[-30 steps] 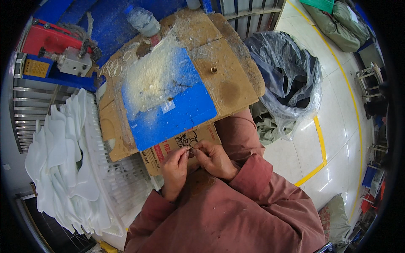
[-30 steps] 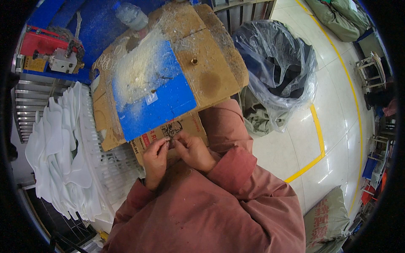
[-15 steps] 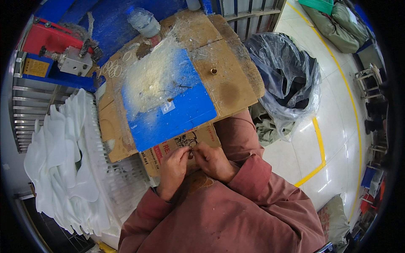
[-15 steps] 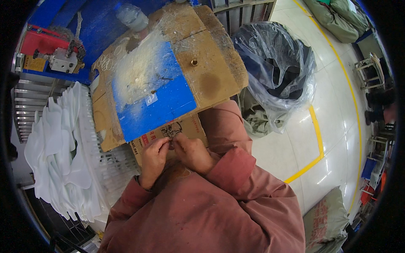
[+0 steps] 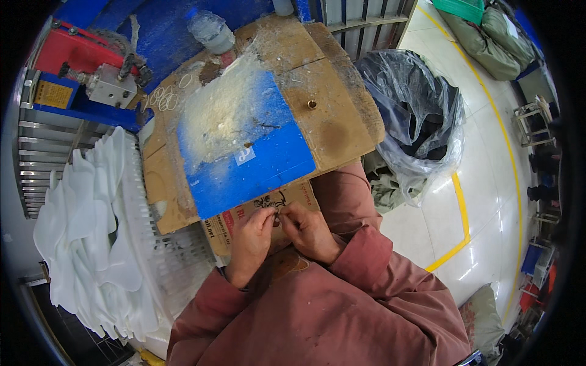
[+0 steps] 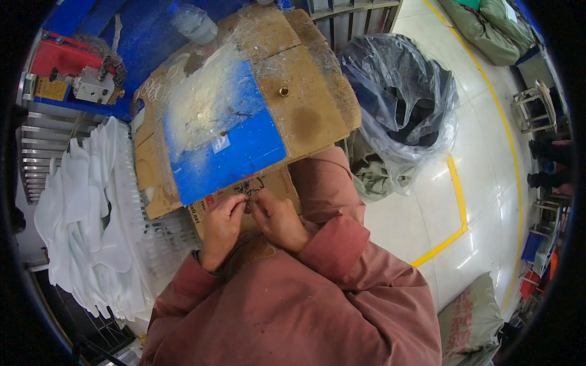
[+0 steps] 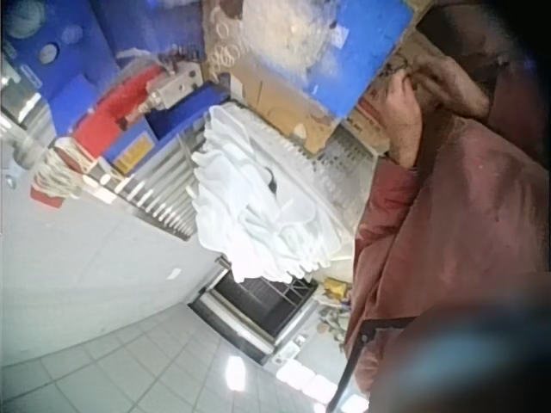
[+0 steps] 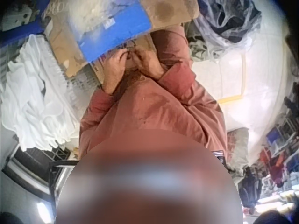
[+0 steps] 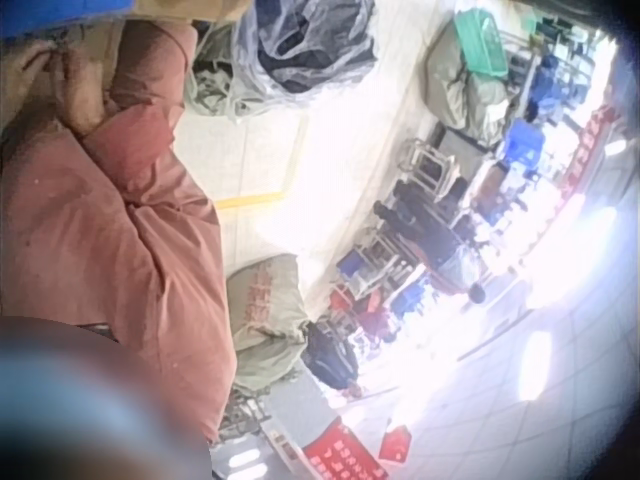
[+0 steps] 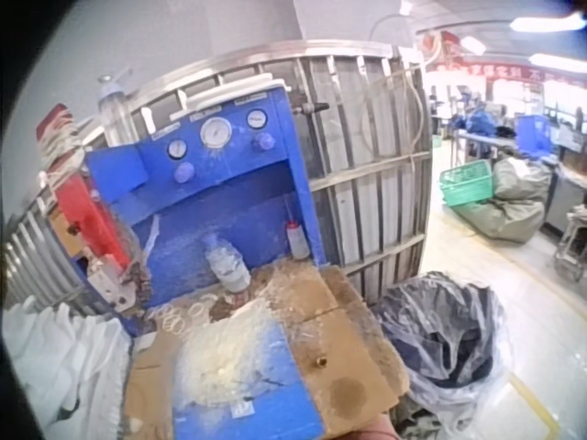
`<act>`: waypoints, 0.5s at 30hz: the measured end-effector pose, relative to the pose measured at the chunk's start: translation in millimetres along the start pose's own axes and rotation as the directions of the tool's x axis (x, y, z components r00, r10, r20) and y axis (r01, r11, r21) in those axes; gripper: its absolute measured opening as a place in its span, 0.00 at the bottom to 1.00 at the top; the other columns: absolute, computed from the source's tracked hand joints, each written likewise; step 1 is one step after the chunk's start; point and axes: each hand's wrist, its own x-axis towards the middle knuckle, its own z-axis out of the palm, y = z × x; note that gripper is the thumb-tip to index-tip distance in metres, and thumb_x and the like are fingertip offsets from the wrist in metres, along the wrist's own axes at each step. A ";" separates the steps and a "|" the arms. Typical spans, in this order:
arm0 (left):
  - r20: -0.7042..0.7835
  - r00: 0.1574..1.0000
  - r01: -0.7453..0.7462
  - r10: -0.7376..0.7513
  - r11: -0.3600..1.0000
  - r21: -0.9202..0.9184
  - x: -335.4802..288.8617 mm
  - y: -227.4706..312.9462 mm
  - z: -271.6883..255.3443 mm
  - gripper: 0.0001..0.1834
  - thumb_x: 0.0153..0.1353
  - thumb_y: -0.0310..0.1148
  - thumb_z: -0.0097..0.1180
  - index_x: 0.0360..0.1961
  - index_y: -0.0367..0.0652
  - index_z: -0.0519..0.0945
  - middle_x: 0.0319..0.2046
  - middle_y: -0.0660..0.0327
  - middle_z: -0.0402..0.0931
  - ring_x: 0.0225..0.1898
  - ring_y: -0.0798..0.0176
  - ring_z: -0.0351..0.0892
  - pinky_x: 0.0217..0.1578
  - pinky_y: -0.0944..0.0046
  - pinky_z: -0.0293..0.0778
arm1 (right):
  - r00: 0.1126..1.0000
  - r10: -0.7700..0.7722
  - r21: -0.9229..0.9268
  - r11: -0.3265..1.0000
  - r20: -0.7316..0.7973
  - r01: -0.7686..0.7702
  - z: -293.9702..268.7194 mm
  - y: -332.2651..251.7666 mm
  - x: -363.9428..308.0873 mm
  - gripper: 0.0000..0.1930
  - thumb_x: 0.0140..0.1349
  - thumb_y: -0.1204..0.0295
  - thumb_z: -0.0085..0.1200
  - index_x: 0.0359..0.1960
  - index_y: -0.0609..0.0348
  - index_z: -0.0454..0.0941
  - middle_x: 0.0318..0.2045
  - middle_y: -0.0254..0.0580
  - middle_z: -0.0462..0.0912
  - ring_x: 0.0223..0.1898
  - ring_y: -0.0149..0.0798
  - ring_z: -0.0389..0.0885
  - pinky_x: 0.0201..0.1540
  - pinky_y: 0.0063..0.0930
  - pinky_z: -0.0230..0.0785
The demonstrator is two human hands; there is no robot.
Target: The person uses a small brush to clean a brass fitting, then inserts a thin wire into it and manipulates the assembly with both hands. The person repeatedly handles the fitting and wire, adjusting and repositioning them on the workbench.
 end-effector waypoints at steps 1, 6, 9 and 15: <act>-0.106 0.993 -0.049 0.048 0.999 -0.011 -2.4 1.9 6.0 0.08 0.64 0.23 0.57 0.42 0.33 0.82 0.34 0.51 0.84 0.37 0.52 0.85 0.37 0.58 0.79 | 0.997 0.073 0.126 0.989 0.007 -0.073 -0.2 -2.3 1.1 0.06 0.67 0.72 0.56 0.39 0.61 0.75 0.22 0.49 0.79 0.22 0.38 0.80 0.25 0.32 0.69; 0.022 0.986 -0.167 0.166 0.982 0.086 -4.5 -5.9 4.0 0.08 0.65 0.24 0.55 0.42 0.33 0.81 0.36 0.48 0.82 0.38 0.48 0.84 0.37 0.56 0.78 | 0.887 0.397 0.255 0.855 0.237 -0.451 -10.7 -3.7 4.4 0.06 0.68 0.72 0.55 0.38 0.62 0.75 0.22 0.47 0.80 0.22 0.34 0.78 0.25 0.30 0.68; 0.319 0.948 -0.056 0.019 0.993 0.107 -1.0 -10.9 -19.1 0.08 0.66 0.24 0.52 0.41 0.33 0.81 0.36 0.46 0.81 0.38 0.45 0.83 0.36 0.54 0.77 | 0.924 0.199 -0.101 0.979 0.327 -0.176 -12.6 -3.6 4.0 0.05 0.66 0.75 0.51 0.37 0.66 0.75 0.30 0.59 0.82 0.32 0.58 0.83 0.33 0.41 0.74; 0.099 0.994 0.061 -0.055 0.996 -0.064 1.2 1.6 -11.0 0.08 0.65 0.25 0.55 0.43 0.35 0.82 0.35 0.47 0.83 0.34 0.48 0.84 0.36 0.57 0.77 | 0.997 0.019 -0.048 0.999 0.077 -0.016 -4.4 -11.9 5.6 0.05 0.70 0.73 0.53 0.39 0.62 0.77 0.20 0.42 0.78 0.21 0.31 0.76 0.24 0.30 0.67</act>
